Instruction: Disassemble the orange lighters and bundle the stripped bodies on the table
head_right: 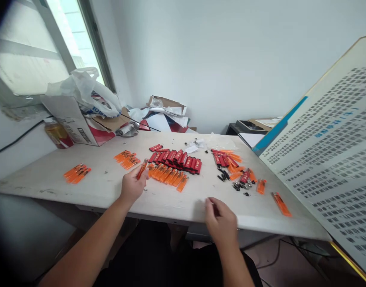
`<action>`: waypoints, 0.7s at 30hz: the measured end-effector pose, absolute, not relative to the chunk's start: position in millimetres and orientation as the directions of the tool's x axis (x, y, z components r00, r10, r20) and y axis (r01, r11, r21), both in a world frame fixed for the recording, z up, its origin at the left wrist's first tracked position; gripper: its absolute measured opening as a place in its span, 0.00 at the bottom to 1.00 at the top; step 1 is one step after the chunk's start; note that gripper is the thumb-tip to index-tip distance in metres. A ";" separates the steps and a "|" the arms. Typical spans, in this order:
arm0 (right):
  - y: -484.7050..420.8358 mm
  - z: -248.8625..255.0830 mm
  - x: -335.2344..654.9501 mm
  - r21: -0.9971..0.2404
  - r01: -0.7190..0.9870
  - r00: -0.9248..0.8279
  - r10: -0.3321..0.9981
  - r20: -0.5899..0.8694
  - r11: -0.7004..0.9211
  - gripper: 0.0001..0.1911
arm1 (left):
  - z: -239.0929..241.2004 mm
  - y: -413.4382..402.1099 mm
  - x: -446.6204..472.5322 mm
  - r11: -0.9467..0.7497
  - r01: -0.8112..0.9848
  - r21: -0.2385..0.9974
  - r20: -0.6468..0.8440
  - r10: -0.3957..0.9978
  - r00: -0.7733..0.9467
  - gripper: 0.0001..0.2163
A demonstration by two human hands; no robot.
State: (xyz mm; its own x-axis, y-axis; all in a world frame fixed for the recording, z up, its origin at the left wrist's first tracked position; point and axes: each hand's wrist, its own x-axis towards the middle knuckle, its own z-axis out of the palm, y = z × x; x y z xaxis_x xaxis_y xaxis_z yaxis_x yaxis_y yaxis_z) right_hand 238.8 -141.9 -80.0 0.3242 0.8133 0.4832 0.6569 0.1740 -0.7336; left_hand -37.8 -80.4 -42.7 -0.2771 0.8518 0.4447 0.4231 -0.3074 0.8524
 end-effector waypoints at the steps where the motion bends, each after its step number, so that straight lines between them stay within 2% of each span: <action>1: -143.1 -74.2 224.9 -0.809 0.549 0.306 0.849 0.430 0.212 0.20 | -41.8 -89.7 -23.8 -0.367 0.459 0.809 0.520 0.812 -0.267 0.11; 3: -145.5 -60.6 195.9 -0.889 0.373 0.236 0.900 0.367 0.265 0.20 | -40.8 -108.4 4.2 -0.459 0.484 0.745 0.610 0.763 -0.216 0.13; 6: -147.0 -41.0 163.5 -0.906 0.237 0.177 0.901 0.395 0.351 0.17 | -41.0 -131.9 36.6 -0.525 0.450 0.723 0.629 0.769 -0.114 0.15; 10: -153.2 -25.7 156.3 -0.864 0.240 0.133 0.867 0.481 0.442 0.13 | -42.0 -149.0 51.4 -0.589 0.431 0.683 0.656 0.755 -0.009 0.18; 17: -170.5 -14.1 167.6 -0.888 0.215 0.120 0.892 0.436 0.406 0.15 | -36.8 -161.0 51.1 -0.678 0.580 0.453 0.791 0.606 0.091 0.19; 21: -176.5 -6.3 166.7 -0.897 0.211 0.108 0.903 0.416 0.388 0.18 | -34.3 -165.9 52.0 -0.701 0.595 0.393 0.824 0.556 0.110 0.19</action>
